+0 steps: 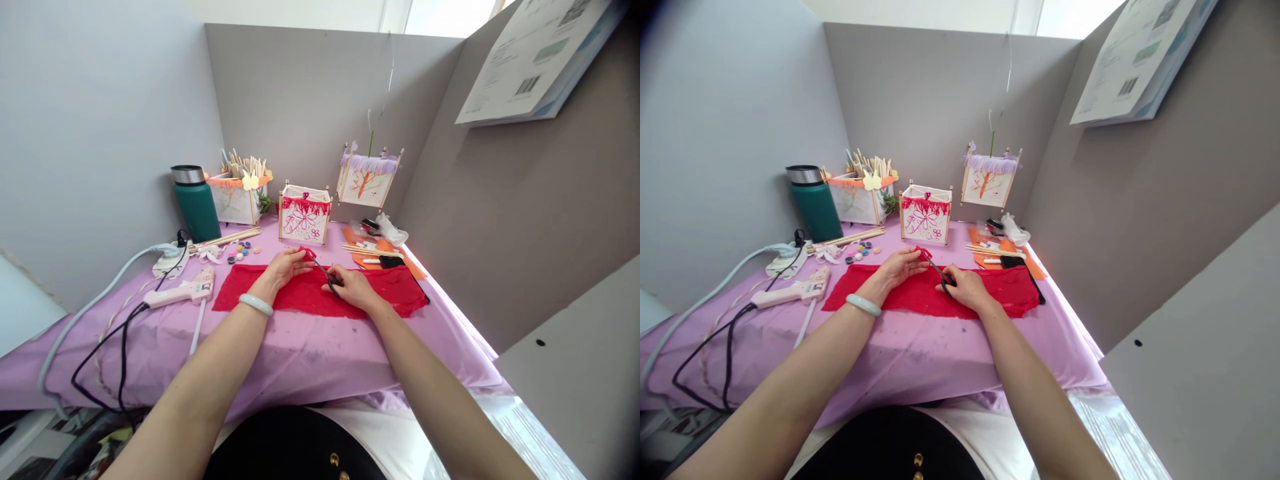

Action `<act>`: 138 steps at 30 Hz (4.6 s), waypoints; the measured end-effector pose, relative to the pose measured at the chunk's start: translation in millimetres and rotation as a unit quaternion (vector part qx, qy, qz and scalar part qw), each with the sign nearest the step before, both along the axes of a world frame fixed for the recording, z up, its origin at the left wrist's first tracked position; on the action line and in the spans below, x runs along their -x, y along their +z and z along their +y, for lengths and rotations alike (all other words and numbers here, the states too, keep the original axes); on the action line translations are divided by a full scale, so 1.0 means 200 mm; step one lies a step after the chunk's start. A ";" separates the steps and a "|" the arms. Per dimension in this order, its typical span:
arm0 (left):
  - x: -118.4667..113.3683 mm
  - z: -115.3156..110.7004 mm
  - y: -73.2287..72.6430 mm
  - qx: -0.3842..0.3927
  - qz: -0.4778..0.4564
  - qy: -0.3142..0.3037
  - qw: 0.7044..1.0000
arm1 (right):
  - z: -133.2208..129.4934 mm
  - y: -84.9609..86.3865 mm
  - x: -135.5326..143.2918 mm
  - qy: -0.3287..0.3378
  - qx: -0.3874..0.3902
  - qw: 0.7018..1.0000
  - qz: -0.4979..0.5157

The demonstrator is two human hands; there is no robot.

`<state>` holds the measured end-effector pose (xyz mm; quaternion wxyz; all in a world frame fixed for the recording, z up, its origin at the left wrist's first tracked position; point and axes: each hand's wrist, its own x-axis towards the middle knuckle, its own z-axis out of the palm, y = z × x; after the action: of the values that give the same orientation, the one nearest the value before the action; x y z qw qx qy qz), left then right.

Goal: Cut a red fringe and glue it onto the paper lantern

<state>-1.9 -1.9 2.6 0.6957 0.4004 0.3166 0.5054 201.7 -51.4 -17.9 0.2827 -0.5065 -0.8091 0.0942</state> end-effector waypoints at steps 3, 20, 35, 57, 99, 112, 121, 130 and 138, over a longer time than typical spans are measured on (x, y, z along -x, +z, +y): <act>0.00 0.00 0.00 0.000 -0.002 -0.001 1.000 | 0.00 0.00 0.00 0.001 0.001 1.000 -0.004; 0.00 0.01 0.00 0.001 0.004 0.001 1.000 | 0.00 0.01 0.00 -0.002 0.002 1.000 -0.009; 0.00 0.00 0.01 0.003 0.003 0.003 1.000 | 0.00 0.01 0.00 0.003 0.005 1.000 -0.008; 0.00 0.00 0.01 0.001 0.023 0.000 1.000 | -0.01 0.02 0.00 0.003 0.016 1.000 -0.001; 0.00 0.00 -0.01 -0.001 0.043 -0.009 0.999 | 0.00 0.01 0.00 0.000 0.014 1.000 -0.014; 0.00 0.01 -0.02 -0.005 0.048 -0.005 0.999 | 0.00 0.02 0.00 -0.001 0.017 1.000 -0.018; 0.00 0.00 -0.01 -0.015 0.069 -0.011 0.997 | -0.02 0.03 0.01 -0.002 0.020 1.000 -0.022; 0.00 -0.01 0.00 -0.015 0.076 -0.007 0.997 | -0.01 0.02 0.00 -0.008 0.009 0.999 -0.031; -0.01 0.00 -0.01 -0.015 0.066 -0.009 0.998 | -0.01 0.02 0.01 -0.004 0.006 1.000 -0.031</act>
<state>-0.7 -2.4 1.5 0.6717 0.4465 0.3504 0.4762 200.3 -53.4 -14.3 0.2550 -0.5140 -0.8149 0.0826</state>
